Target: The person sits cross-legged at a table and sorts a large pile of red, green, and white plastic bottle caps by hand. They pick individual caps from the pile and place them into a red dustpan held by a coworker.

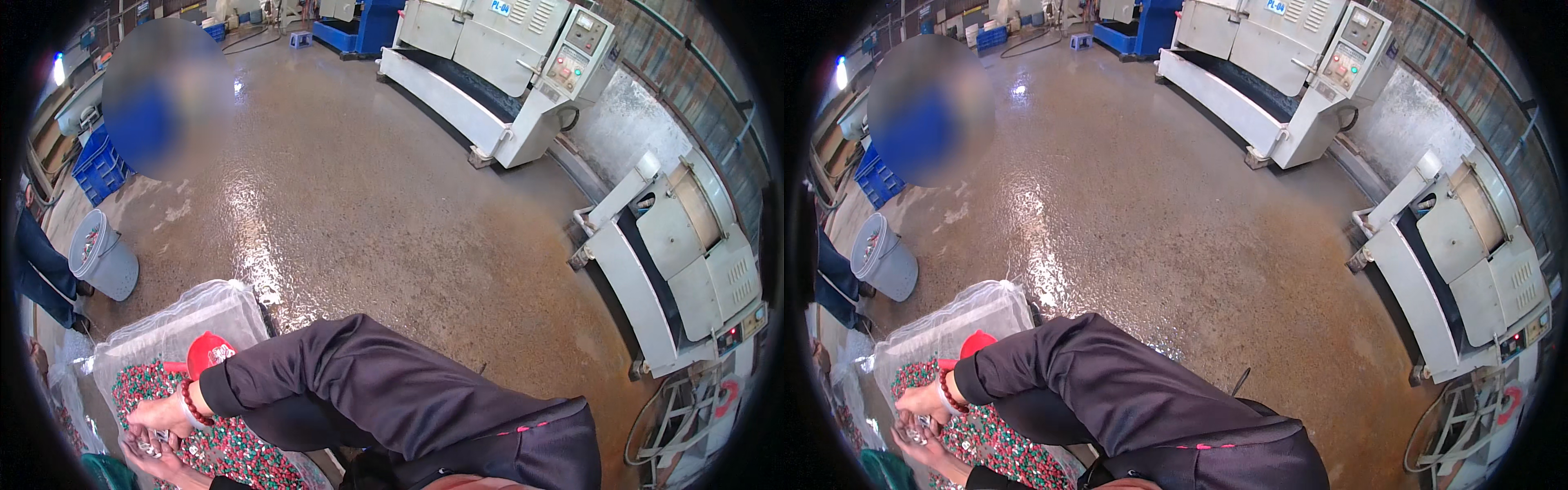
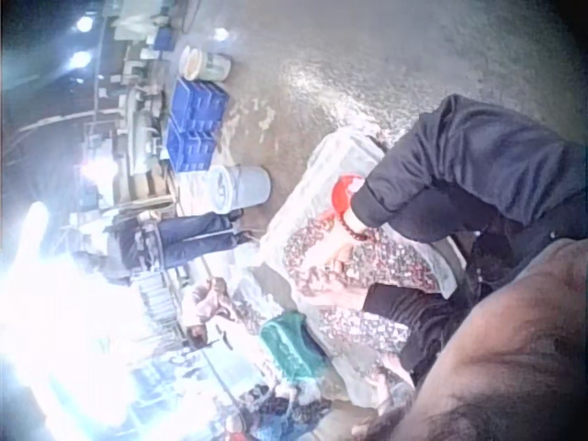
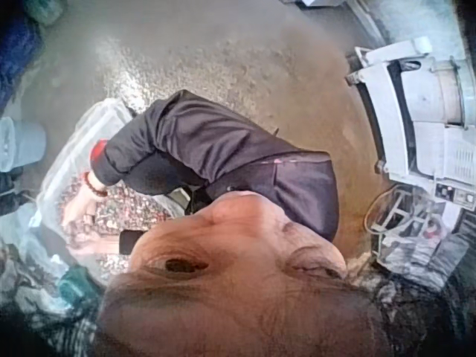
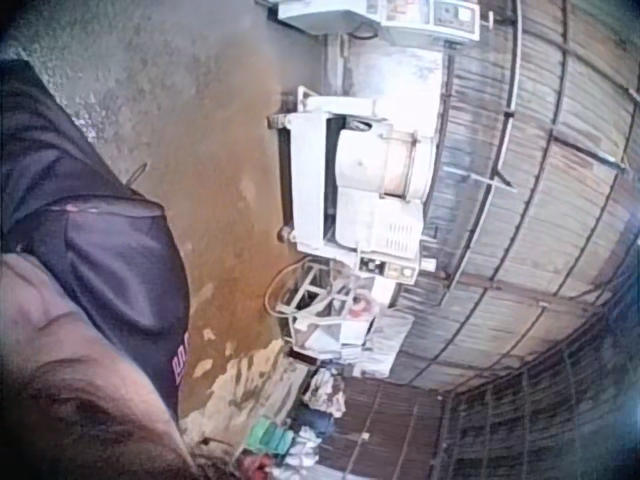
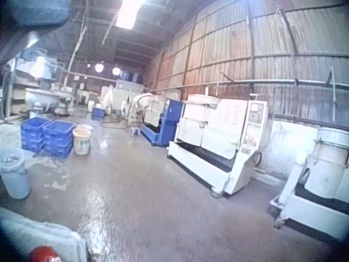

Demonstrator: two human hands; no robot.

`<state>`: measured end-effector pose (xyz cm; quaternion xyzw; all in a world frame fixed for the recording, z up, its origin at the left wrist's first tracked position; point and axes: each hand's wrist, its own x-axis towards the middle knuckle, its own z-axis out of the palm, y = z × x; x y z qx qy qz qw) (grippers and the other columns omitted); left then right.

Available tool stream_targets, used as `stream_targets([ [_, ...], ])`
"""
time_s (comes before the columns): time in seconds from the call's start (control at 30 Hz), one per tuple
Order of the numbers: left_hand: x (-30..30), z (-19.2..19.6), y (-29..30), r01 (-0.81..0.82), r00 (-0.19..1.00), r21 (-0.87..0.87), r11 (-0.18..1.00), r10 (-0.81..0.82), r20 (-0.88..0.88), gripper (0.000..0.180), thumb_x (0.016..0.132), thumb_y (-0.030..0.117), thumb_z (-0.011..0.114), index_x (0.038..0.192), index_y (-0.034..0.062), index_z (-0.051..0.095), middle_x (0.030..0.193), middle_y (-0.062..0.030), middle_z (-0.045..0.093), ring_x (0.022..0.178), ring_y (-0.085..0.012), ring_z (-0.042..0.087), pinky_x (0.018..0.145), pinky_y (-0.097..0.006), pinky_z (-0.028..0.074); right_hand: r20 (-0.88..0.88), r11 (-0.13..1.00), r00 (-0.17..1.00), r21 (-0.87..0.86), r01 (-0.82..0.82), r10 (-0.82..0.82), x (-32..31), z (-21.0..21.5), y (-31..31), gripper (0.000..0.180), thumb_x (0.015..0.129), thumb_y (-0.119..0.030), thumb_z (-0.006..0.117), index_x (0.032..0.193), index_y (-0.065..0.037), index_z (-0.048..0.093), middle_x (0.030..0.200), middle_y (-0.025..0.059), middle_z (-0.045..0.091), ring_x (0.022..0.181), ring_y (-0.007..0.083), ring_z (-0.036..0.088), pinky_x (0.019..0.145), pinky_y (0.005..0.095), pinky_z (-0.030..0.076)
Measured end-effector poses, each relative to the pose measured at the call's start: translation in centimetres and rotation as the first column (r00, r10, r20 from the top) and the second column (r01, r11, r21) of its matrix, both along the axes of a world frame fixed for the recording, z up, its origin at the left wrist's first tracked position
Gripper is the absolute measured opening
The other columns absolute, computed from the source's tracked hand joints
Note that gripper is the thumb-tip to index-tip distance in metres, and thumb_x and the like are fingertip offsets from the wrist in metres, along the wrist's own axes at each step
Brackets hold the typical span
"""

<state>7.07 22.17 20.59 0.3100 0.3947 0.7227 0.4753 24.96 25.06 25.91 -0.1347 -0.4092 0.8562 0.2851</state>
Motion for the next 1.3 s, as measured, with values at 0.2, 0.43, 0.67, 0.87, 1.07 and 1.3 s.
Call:
stream_targets([
  [0.2,7.8,7.2,-1.6,-0.152,0.434,0.092,0.984,0.151,-0.888,0.029,0.097,0.027,0.048,0.108,0.0007,0.056,0.1,-0.0124,0.06,0.095,-0.0248,0.058,0.083,-0.036,0.046,0.074,0.97,0.997,-0.239,0.039,-0.022,0.8,0.0,0.3,0.064,0.089,-0.071,0.021,0.111,-0.017,0.049,0.089,0.0058,0.05,0.075,0.0205,0.049,0.052,0.0342,0.041],
  [0.43,12.9,8.7,-2.2,-0.062,0.214,0.248,0.967,0.255,-0.943,0.036,0.099,0.026,0.044,0.125,0.0026,0.051,0.117,-0.0178,0.058,0.106,-0.0311,0.056,0.091,-0.039,0.043,0.051,0.957,0.989,-0.25,0.145,-0.136,-0.1,-4.4,0.6,0.058,0.086,-0.074,0.026,0.111,-0.029,0.051,0.107,-0.0045,0.053,0.093,0.0152,0.048,0.06,0.036,0.042],
  [0.67,11.4,7.7,-2.4,-0.043,0.39,0.084,0.996,0.094,-0.916,0.04,0.1,0.02,0.039,0.138,0.008,0.042,0.114,-0.0163,0.059,0.104,-0.0278,0.058,0.091,-0.037,0.043,-0.186,0.976,0.981,-0.218,0.012,-0.054,0.0,-5.2,-1.6,0.036,0.085,-0.046,0.05,0.1,-0.014,0.057,0.099,0.0022,0.059,0.091,0.017,0.055,0.07,0.0349,0.045],
  [0.87,3.2,4.1,-7.4,-0.272,0.015,0.165,0.948,0.176,-0.984,0.033,0.096,0.01,0.048,0.127,0.0038,0.054,0.119,-0.0129,0.06,0.109,-0.0211,0.058,0.093,-0.034,0.045,-0.124,0.76,0.957,0.585,0.284,-0.262,4.3,-11.5,-3.1,0.053,0.071,-0.005,0.068,0.121,0.002,0.051,0.114,0.0126,0.056,0.103,0.0199,0.055,0.087,0.032,0.046],
  [1.07,-8.7,-5.4,-18.3,-0.699,0.355,-0.396,0.595,-0.192,-0.915,0.031,0.09,0.024,0.057,0.114,0.0044,0.062,0.097,-0.0135,0.069,0.092,-0.0251,0.066,0.082,-0.035,0.049,0.385,0.965,0.923,-0.248,0.083,0.02,7.0,-14.0,5.4,0.032,0.08,-0.013,0.051,0.104,0.004,0.064,0.102,0.0117,0.066,0.088,0.0184,0.062,0.078,0.031,0.049],
  [1.3,-9.9,-17.2,-32.2,-0.731,0.583,-0.637,0.245,-0.263,-0.769,0.033,0.078,0.025,0.07,0.102,0.0028,0.067,0.081,-0.0101,0.07,0.066,-0.0145,0.067,0.06,-0.031,0.052,0.838,0.524,0.393,0.544,-0.656,-0.379,9.8,-23.4,15.5,0.037,0.079,-0.025,0.056,0.107,-0.001,0.063,0.1,0.0197,0.062,0.105,0.0326,0.055,0.094,0.0414,0.043],
])
